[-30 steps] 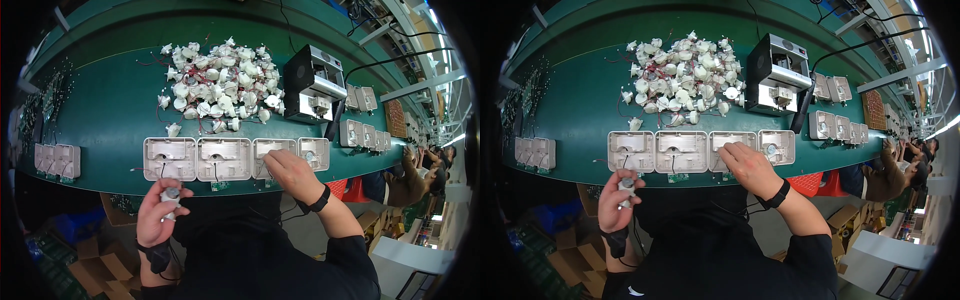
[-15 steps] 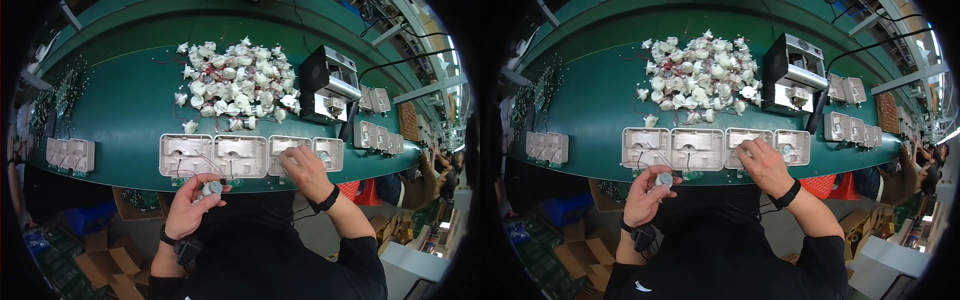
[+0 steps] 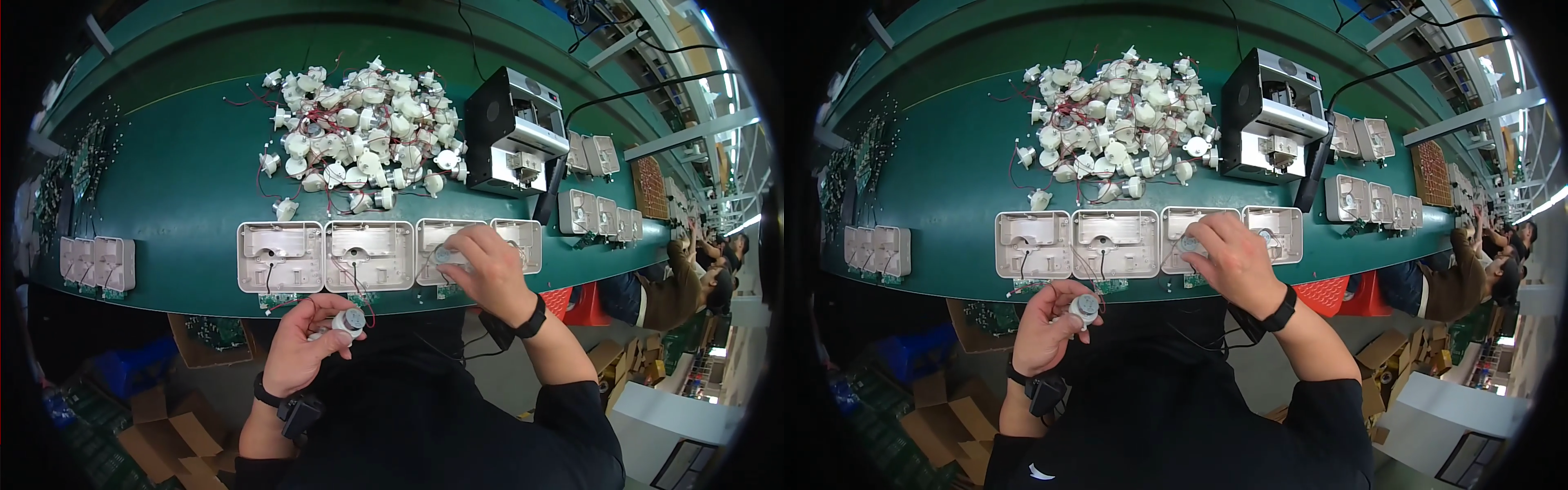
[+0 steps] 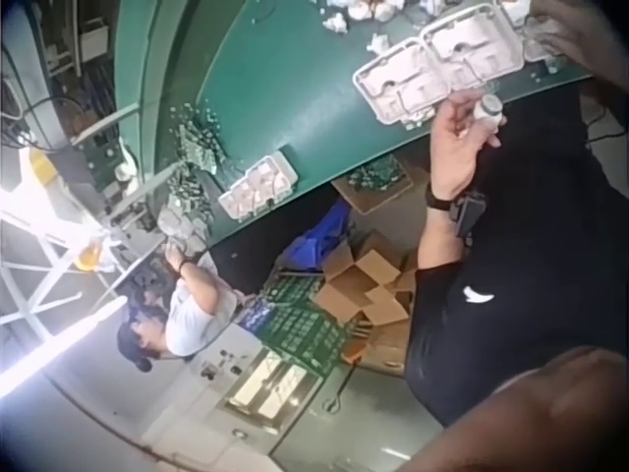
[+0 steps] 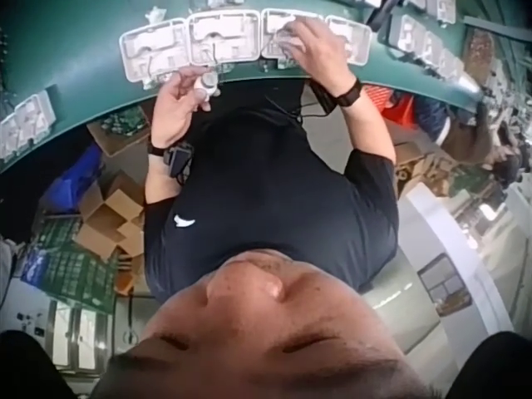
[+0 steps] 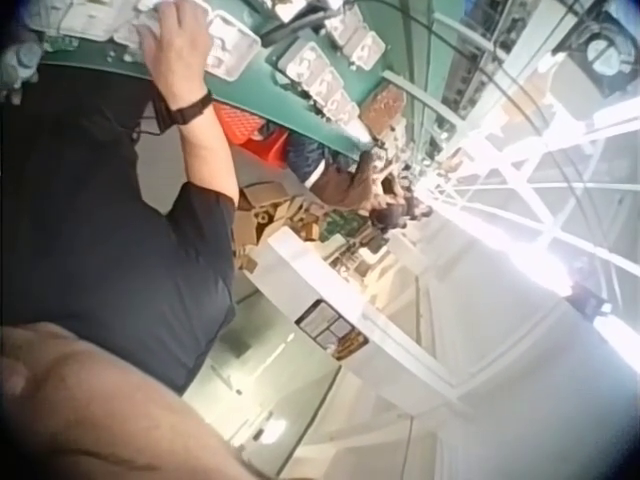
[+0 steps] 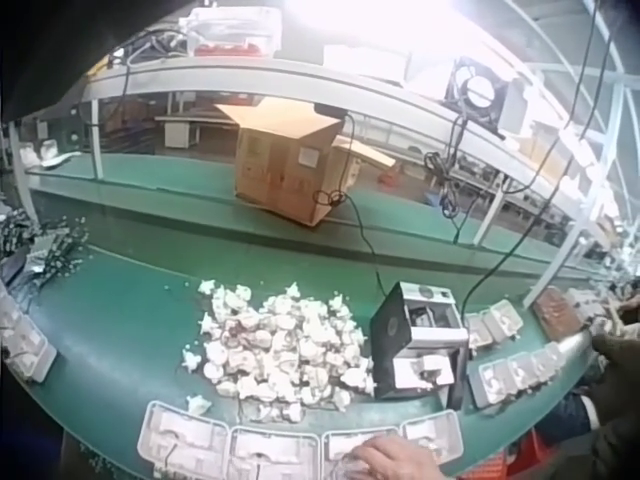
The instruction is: The person picks up a motor and a plastic housing, places the motor into the housing, and secures it by driving screws with a power screwdriver. This process is repeated for other housings on the table, with the person occasionally picking up additional motors and circuit boards.
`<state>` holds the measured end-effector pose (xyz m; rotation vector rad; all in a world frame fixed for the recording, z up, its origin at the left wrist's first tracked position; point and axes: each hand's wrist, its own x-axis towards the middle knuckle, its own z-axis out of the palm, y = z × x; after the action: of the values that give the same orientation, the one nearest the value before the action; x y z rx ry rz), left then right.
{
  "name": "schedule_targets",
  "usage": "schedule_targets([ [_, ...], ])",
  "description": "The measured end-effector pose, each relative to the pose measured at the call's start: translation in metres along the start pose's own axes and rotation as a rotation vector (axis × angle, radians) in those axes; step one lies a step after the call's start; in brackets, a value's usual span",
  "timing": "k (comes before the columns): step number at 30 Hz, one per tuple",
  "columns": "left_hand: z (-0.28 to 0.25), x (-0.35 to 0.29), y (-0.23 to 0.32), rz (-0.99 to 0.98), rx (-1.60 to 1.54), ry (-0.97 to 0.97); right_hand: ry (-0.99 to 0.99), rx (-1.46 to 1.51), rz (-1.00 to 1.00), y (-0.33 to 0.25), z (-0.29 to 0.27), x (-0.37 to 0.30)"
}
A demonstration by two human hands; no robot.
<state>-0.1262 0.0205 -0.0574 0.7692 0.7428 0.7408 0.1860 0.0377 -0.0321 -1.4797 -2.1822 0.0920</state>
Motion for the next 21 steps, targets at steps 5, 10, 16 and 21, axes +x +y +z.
schedule_targets([
  [5, 0.005, 0.003, 0.0, -0.062, 0.009, -0.017, -0.096, 0.035, 0.032, -0.005, 0.006, -0.001],
  [10, 0.006, 0.007, -0.016, 0.086, 0.124, -0.048, -0.477, 0.538, 0.205, -0.053, -0.024, 0.017],
  [16, 0.02, -0.002, -0.013, 0.321, 0.399, 0.114, -0.567, 0.959, 0.388, -0.078, 0.001, 0.017],
  [21, 0.011, -0.017, -0.006, 0.524, 0.68, 0.191, -0.483, 0.839, 0.304, -0.102, 0.007, 0.027],
])
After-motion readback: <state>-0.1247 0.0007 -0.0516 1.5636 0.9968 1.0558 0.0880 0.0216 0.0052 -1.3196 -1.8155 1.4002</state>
